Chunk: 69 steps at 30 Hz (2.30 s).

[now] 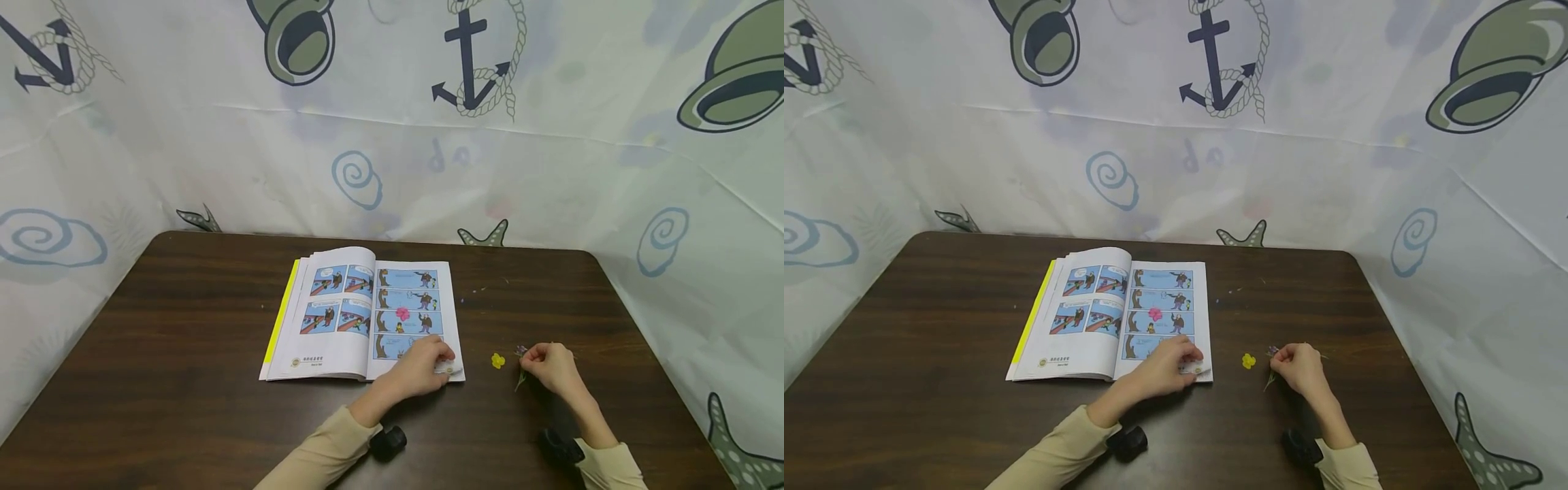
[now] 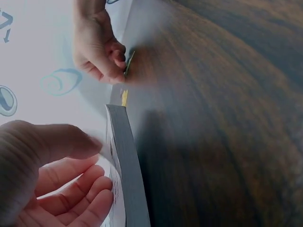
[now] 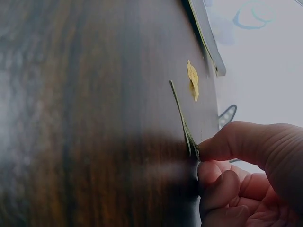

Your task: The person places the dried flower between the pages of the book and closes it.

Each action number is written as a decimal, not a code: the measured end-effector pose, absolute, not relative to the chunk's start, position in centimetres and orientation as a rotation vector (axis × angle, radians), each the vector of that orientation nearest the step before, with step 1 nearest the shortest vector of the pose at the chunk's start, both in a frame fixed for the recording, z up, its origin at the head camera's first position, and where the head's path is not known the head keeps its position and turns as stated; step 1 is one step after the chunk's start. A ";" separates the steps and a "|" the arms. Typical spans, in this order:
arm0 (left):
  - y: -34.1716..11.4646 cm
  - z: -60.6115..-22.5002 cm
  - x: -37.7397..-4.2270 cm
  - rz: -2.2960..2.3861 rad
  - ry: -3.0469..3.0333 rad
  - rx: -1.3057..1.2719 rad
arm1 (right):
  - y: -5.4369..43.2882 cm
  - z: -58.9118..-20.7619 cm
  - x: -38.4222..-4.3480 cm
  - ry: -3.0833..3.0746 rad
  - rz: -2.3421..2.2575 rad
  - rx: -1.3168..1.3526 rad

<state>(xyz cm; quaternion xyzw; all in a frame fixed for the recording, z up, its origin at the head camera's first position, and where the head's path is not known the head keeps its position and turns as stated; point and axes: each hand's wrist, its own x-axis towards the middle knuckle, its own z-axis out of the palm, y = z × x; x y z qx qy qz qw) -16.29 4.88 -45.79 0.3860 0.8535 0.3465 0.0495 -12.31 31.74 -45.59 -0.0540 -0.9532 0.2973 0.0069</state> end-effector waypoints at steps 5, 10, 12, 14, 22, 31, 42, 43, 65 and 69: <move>4.8 -45.7 -16.4 1.141 2.588 1.153 | 32.0 -45.6 -12.4 -2.983 0.932 -0.151; 4.5 -45.5 -16.3 1.310 2.607 1.120 | 32.1 -45.3 -12.4 -2.982 0.968 -0.170; 4.3 -45.4 -16.4 1.367 2.614 1.115 | 32.0 -45.1 -12.4 -2.979 0.977 -0.188; 4.1 -45.3 -16.3 1.414 2.603 1.103 | 32.0 -45.0 -12.3 -2.980 0.977 -0.195; 2.9 -44.5 -16.1 1.512 2.578 1.107 | 31.8 -45.0 -12.0 -3.020 0.931 -0.212; 0.8 -43.3 -16.0 1.646 2.611 1.060 | 31.0 -44.4 -12.4 -3.063 0.811 -0.230; -1.9 -42.9 -16.1 1.747 2.649 0.963 | 31.0 -44.7 -12.7 -3.098 0.885 -0.258; -2.3 -42.9 -16.1 1.758 2.655 0.930 | 31.0 -44.7 -12.7 -3.097 0.885 -0.260; -12.9 -42.6 -15.3 1.771 2.663 0.122 | 31.9 -43.7 -12.5 -2.994 0.930 -0.193; -14.4 -43.0 -15.0 1.806 2.575 0.032 | 31.8 -43.1 -12.8 -2.987 0.943 -0.189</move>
